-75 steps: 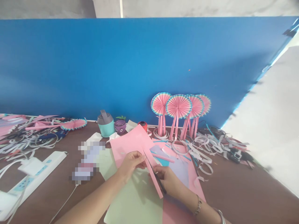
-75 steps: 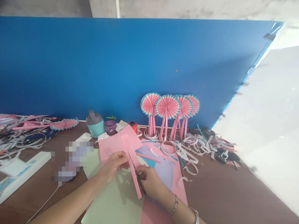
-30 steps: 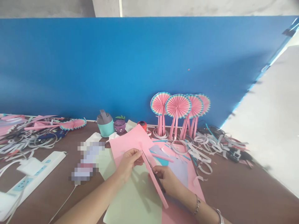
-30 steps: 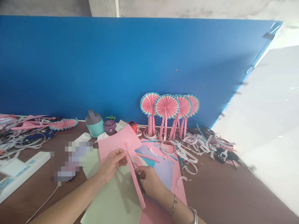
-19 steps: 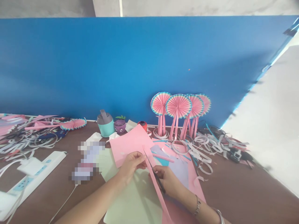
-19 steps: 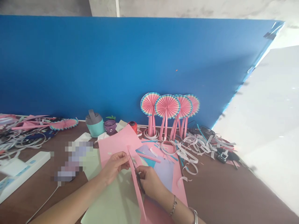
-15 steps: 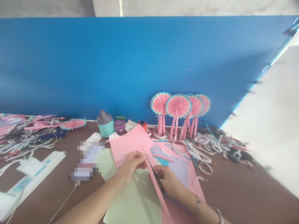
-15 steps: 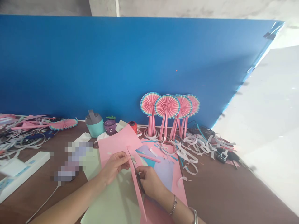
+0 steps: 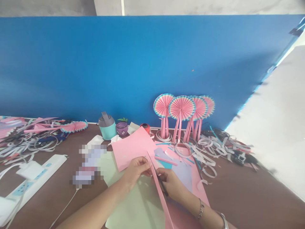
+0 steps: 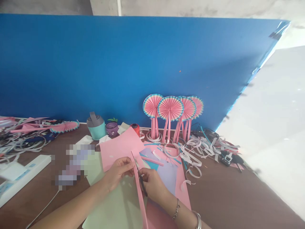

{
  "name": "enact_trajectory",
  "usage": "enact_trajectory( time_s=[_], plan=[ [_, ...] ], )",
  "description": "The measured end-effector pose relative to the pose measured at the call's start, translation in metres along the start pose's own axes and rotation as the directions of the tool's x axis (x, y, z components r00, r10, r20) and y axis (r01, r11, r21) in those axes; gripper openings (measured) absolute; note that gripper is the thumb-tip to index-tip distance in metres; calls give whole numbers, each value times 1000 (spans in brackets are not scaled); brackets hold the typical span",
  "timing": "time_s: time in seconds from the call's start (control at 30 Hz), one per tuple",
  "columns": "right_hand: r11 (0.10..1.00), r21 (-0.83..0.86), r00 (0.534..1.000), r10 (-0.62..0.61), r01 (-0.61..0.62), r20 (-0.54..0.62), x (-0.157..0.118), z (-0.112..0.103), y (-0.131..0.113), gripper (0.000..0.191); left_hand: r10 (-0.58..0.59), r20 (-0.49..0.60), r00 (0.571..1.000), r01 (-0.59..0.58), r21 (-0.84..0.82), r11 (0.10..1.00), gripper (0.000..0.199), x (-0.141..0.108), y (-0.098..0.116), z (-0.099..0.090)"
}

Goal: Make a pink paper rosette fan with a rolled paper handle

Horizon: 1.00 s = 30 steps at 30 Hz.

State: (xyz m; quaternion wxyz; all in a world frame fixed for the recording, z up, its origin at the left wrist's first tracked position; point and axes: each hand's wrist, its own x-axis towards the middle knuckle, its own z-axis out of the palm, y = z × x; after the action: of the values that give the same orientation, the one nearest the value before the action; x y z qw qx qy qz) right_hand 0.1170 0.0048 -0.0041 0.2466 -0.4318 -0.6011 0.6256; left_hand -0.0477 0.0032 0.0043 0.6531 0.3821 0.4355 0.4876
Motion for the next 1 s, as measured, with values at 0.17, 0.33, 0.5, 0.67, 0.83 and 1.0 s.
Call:
enact_trajectory(
  time_s=[0.17, 0.33, 0.5, 0.67, 0.83, 1.0],
  plan=[
    [1000, -7, 1000, -10, 10, -15, 2, 0, 5, 16, -2, 13, 1000, 2, -8, 1000, 38, 0, -1, 1],
    [999, -36, 1000, -7, 7, -16, 3, -1, 7, 15, -4, 67, 998, 3, 20, 1000, 35, -2, -3, 4],
    [968, -235, 969, 26, -86, -246, 4, -15, -3, 24, 4, 15, 1000, -5, 20, 1000, 35, 2, -3, -1],
    [668, -713, 849, -234, -214, -474, 7, -47, -7, 8, 19, -117, 993, -28, -77, 997, 38, 9, 0, -10],
    [407, -874, 838, -350, -266, -418, 8, -65, -2, 13, 39, -162, 986, -52, -75, 996, 34, 11, 1, -12],
    [535, -778, 835, -220, -330, -505, 15, -69, 5, 28, 61, -177, 982, -73, -64, 995, 34, 11, 5, -14]
  ],
)
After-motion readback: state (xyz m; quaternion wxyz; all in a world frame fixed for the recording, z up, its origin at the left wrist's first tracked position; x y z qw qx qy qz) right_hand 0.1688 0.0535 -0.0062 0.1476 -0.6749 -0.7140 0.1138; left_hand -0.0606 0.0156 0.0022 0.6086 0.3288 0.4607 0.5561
